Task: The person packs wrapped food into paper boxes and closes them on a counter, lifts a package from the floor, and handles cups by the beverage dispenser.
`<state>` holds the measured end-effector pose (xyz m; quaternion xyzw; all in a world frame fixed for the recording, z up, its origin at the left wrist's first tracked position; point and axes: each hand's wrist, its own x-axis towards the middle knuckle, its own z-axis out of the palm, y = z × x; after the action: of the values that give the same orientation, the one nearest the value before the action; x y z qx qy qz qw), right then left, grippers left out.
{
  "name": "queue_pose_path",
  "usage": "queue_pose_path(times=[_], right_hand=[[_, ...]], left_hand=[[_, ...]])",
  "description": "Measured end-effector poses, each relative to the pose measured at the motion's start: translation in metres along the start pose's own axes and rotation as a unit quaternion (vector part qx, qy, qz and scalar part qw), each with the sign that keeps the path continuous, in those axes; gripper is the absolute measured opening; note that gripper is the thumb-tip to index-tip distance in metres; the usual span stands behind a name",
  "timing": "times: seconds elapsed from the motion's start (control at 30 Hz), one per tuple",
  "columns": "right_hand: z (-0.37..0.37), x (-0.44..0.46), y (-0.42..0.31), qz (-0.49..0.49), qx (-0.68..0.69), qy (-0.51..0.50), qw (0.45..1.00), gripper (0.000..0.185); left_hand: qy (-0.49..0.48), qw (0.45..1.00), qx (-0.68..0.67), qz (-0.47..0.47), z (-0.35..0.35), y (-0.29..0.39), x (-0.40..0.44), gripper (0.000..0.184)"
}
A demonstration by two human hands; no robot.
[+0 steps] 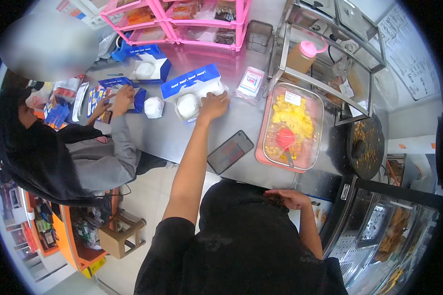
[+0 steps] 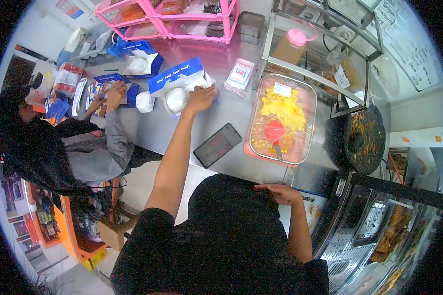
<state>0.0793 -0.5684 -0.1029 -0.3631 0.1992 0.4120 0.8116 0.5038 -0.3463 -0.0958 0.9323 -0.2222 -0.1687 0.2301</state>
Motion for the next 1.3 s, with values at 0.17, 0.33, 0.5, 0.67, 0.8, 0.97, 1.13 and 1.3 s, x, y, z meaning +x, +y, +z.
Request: queue_pose_path(times=[0.17, 0.33, 0.5, 0.67, 0.8, 0.97, 1.13, 1.3], right_hand=[[0.006, -0.005, -0.006, -0.001, -0.021, -0.001, 1.000, 0.059], [0.008, -0.001, -0.005, -0.018, 0.010, -0.020, 1.000, 0.057], [0.002, -0.002, -0.001, -0.017, 0.038, -0.024, 0.999, 0.055], [0.007, -0.004, -0.007, -0.025, 0.061, -0.027, 0.997, 0.056], [0.003, 0.000, -0.009, -0.051, 0.053, -0.043, 0.996, 0.058], [-0.003, 0.001, -0.009, -0.034, 0.060, -0.079, 0.994, 0.064], [-0.005, 0.002, -0.017, -0.022, 0.061, -0.096, 0.993, 0.067], [-0.003, 0.003, -0.018, -0.019, 0.077, -0.086, 0.993, 0.071]], left_hand=[[0.049, 0.996, -0.020, -0.067, -0.012, 0.024, -0.025, 0.064], [0.118, 0.984, -0.031, -0.133, 0.007, 0.039, -0.008, 0.057], [0.020, 0.949, -0.283, -0.134, 0.001, 0.007, -0.008, 0.048], [-0.103, 0.867, -0.463, -0.153, -0.013, -0.036, -0.032, 0.034], [-0.133, 0.877, -0.441, -0.136, -0.032, -0.034, -0.049, 0.035], [-0.151, 0.872, -0.440, -0.150, -0.044, -0.012, -0.059, 0.030], [-0.194, 0.899, -0.344, -0.188, -0.050, -0.026, -0.060, 0.021], [-0.162, 0.909, -0.336, -0.184, -0.042, -0.033, -0.061, 0.029]])
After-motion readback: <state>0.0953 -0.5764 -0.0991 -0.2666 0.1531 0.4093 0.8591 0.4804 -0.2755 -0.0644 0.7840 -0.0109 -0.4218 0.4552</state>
